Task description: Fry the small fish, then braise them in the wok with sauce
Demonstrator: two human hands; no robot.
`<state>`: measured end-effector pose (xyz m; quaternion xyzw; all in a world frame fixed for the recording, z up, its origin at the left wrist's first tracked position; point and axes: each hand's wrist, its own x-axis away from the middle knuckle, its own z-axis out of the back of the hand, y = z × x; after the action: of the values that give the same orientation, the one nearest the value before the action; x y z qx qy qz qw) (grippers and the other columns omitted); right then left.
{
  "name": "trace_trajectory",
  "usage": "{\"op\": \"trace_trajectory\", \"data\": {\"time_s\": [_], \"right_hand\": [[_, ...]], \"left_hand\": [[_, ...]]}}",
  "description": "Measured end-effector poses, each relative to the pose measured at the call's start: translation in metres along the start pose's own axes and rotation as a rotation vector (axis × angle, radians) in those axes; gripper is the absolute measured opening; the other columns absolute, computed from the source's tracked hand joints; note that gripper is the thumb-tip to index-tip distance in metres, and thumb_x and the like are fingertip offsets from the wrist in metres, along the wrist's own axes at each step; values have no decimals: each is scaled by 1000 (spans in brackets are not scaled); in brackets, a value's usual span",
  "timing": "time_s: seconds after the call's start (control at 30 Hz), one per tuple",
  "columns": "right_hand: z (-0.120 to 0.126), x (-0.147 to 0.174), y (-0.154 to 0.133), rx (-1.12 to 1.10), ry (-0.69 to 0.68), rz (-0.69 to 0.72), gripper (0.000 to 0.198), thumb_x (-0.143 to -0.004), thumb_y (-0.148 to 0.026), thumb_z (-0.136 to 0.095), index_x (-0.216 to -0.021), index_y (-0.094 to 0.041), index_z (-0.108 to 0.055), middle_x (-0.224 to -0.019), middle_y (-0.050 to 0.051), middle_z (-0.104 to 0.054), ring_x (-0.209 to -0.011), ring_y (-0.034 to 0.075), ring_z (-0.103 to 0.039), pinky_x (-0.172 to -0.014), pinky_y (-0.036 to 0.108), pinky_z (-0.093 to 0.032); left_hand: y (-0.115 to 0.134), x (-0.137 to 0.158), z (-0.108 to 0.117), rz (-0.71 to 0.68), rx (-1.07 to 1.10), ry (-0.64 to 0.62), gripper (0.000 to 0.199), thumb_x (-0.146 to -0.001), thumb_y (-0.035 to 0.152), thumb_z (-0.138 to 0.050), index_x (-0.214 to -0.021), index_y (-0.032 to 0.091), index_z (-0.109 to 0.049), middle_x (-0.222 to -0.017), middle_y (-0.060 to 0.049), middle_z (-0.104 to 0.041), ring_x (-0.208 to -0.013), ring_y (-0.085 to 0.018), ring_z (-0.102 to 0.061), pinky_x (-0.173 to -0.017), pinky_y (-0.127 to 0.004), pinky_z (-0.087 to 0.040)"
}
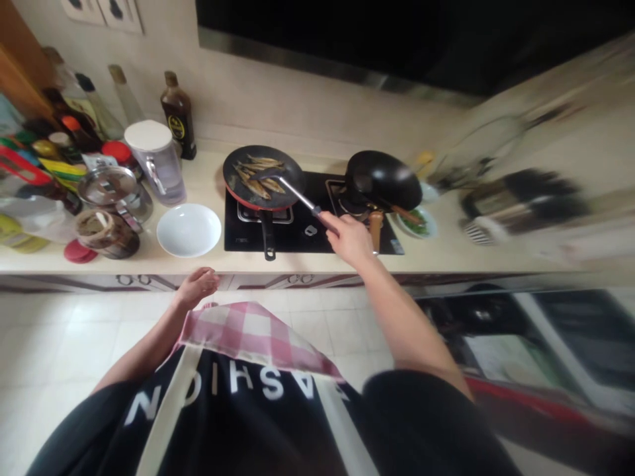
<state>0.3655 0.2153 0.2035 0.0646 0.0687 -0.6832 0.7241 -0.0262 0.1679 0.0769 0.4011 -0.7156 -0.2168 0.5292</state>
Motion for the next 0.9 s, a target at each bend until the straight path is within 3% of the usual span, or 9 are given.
{"op": "trace_trajectory", "data": {"time_s": [0.07, 0.17, 0.37, 0.67, 0.9], "right_hand": [[-3, -21, 1, -120, 17, -42, 55, -90, -24, -51, -144, -24, -52, -112, 11, -65, -94, 25, -61, -84, 36, -50], [-13, -60, -7, -257, 21, -111, 55, -88, -21, -54, -143, -19, -53, -116, 12, -68, -99, 25, -62, -94, 40, -49], [-28, -103, -30, -329, -14, -201, 52, -86, -17, -56, -138, -23, -58, -120, 12, -68, -104, 24, -63, -96, 41, -49], [-23, -70, -20, -190, -63, -153, 53, -89, -23, -54, -142, -24, -53, -113, 12, -68, -99, 25, -63, -91, 37, -48], [-21, -43, -16, -61, -56, -113, 52, -93, -27, -49, -144, -29, -50, -108, 12, -64, -89, 25, -62, -77, 33, -47]], "left_hand": [[0, 5, 9, -5, 24, 85, 12, -82, 13, -66, -92, 15, -60, -86, -8, -68, -72, -17, -67, -60, -24, -51], [-2, 5, 17, -45, 77, 117, 9, -84, 12, -65, -91, 14, -60, -85, -8, -67, -69, -15, -66, -59, -23, -52], [-7, 2, 26, -89, 126, 111, 8, -85, 13, -66, -92, 13, -62, -83, -8, -67, -66, -15, -66, -58, -22, -53], [-2, 0, 29, -80, 144, 151, 11, -83, 13, -68, -90, 13, -60, -79, -6, -67, -64, -14, -66, -56, -20, -52], [4, -2, 19, -78, 140, 73, 9, -85, 11, -65, -91, 13, -59, -79, -7, -67, -65, -14, -66, -56, -21, -52]]}}
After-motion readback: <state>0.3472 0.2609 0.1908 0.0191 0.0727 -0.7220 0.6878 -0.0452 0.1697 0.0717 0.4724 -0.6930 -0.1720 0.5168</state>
